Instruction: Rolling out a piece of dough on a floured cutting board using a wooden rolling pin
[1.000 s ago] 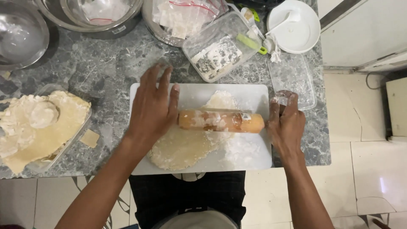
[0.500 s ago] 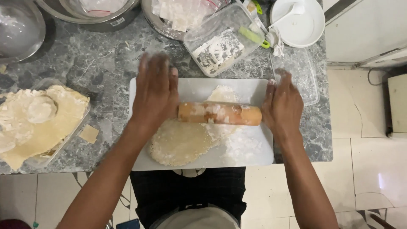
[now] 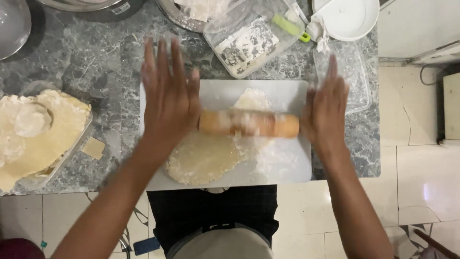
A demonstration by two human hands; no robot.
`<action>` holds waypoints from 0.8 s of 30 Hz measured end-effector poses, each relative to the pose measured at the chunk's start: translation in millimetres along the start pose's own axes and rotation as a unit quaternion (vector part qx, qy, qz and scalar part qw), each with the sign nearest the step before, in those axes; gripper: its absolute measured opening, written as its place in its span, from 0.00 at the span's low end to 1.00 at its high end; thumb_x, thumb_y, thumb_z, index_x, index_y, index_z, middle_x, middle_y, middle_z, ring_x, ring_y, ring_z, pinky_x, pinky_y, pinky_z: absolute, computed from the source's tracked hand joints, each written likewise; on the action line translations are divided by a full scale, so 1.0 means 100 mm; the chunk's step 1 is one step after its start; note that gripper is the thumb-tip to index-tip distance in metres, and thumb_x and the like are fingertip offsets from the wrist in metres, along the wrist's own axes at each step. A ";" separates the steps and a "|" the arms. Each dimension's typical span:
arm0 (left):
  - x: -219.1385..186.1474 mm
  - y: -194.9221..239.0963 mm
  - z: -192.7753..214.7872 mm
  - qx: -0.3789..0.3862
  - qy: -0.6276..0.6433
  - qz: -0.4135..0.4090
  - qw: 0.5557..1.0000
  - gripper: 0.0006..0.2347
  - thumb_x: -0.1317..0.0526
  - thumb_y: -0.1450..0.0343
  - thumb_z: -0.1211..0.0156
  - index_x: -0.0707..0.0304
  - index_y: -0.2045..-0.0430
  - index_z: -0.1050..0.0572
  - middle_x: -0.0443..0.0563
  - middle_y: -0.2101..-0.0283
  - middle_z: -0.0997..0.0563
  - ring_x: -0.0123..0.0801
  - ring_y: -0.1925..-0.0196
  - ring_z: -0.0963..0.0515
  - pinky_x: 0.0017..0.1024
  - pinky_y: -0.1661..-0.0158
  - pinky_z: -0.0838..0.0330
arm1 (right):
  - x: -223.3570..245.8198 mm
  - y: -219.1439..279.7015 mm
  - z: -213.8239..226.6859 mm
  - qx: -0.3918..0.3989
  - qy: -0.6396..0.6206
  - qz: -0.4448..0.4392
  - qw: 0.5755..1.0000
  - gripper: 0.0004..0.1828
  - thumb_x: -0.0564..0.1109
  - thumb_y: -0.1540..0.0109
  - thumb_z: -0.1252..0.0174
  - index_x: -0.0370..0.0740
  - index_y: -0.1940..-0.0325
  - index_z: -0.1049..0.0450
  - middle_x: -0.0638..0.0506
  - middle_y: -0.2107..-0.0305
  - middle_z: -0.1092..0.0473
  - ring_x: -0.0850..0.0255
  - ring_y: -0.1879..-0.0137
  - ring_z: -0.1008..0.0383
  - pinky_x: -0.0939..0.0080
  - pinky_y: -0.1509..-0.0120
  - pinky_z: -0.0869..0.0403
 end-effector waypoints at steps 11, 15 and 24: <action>-0.09 0.22 0.08 0.039 -0.005 0.005 0.999 0.26 0.45 0.15 0.81 0.49 0.23 0.73 0.50 0.20 0.73 0.56 0.16 0.68 0.66 0.22 0.65 | 0.06 0.20 0.07 0.015 -0.040 -0.005 0.999 0.32 0.45 0.22 0.65 0.40 0.18 0.71 0.39 0.36 0.51 0.39 0.32 0.41 0.24 0.19 0.56; -0.43 0.65 0.43 -0.023 -0.044 -0.098 0.994 0.25 0.59 0.17 0.62 0.63 0.23 0.56 0.60 0.20 0.56 0.63 0.18 0.56 0.67 0.25 0.42 | 0.05 0.74 0.02 -0.002 0.038 0.020 0.999 0.38 0.30 0.31 0.60 0.31 0.21 0.70 0.31 0.22 0.62 0.31 0.33 0.35 0.21 0.18 0.54; -0.18 0.38 0.13 0.023 -0.023 -0.080 0.996 0.27 0.46 0.11 0.74 0.48 0.21 0.76 0.41 0.22 0.86 0.51 0.16 0.74 0.69 0.22 0.60 | 0.13 0.49 0.06 0.019 0.014 0.079 0.997 0.39 0.33 0.27 0.57 0.41 0.18 0.71 0.36 0.21 0.70 0.29 0.15 0.62 0.19 0.15 0.59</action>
Point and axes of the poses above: each hand's wrist, its own y-axis away from the middle knuckle, its own z-axis out of the back of the hand, x = y × z, the point moved 7 cm from there along -y, towards the middle knuckle
